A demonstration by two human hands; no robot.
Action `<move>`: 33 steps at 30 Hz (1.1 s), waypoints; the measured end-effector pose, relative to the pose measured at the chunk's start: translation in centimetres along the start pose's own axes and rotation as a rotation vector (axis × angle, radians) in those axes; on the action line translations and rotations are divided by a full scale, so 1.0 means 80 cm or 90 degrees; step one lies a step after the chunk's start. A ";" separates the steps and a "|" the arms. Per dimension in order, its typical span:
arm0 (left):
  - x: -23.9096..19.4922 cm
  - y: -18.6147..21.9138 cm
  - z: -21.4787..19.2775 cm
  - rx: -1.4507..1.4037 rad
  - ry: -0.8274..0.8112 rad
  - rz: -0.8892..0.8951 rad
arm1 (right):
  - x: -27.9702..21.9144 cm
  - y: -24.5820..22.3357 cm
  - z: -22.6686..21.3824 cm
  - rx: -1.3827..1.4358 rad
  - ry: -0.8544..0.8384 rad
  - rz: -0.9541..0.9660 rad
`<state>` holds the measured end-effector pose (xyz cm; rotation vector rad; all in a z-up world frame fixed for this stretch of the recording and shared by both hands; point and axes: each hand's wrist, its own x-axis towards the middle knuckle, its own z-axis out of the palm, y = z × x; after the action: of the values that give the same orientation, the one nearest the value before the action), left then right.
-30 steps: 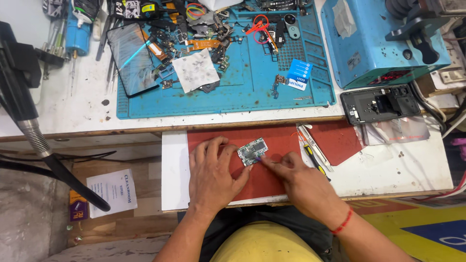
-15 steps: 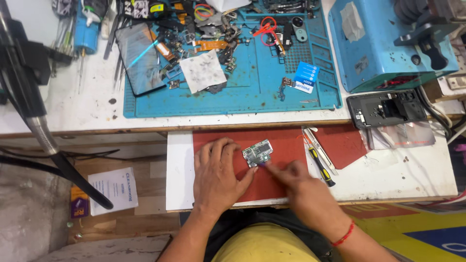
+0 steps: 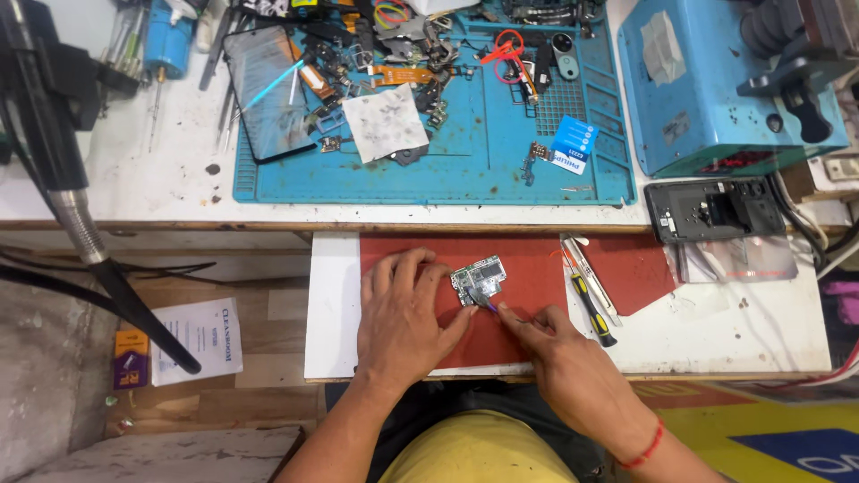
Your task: The person uses a small brush to clean a circuit board placed on a red mat. They repeatedly brush the surface of the board, focusing on different areas, while the board remains stationary on the workbench.
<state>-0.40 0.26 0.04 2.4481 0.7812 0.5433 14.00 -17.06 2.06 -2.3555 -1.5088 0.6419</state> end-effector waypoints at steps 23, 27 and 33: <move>0.004 0.000 0.002 0.020 -0.016 0.004 | 0.025 0.005 -0.006 0.017 0.046 0.007; 0.004 0.002 0.003 0.021 -0.006 0.002 | 0.026 -0.001 -0.009 -0.011 -0.014 0.083; 0.004 0.002 0.004 0.017 -0.023 -0.010 | 0.029 0.016 -0.005 -0.019 0.122 0.035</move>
<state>0.07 0.23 -0.05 2.4666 0.7971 0.4851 16.04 -15.45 1.33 -2.4095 -1.3849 0.3939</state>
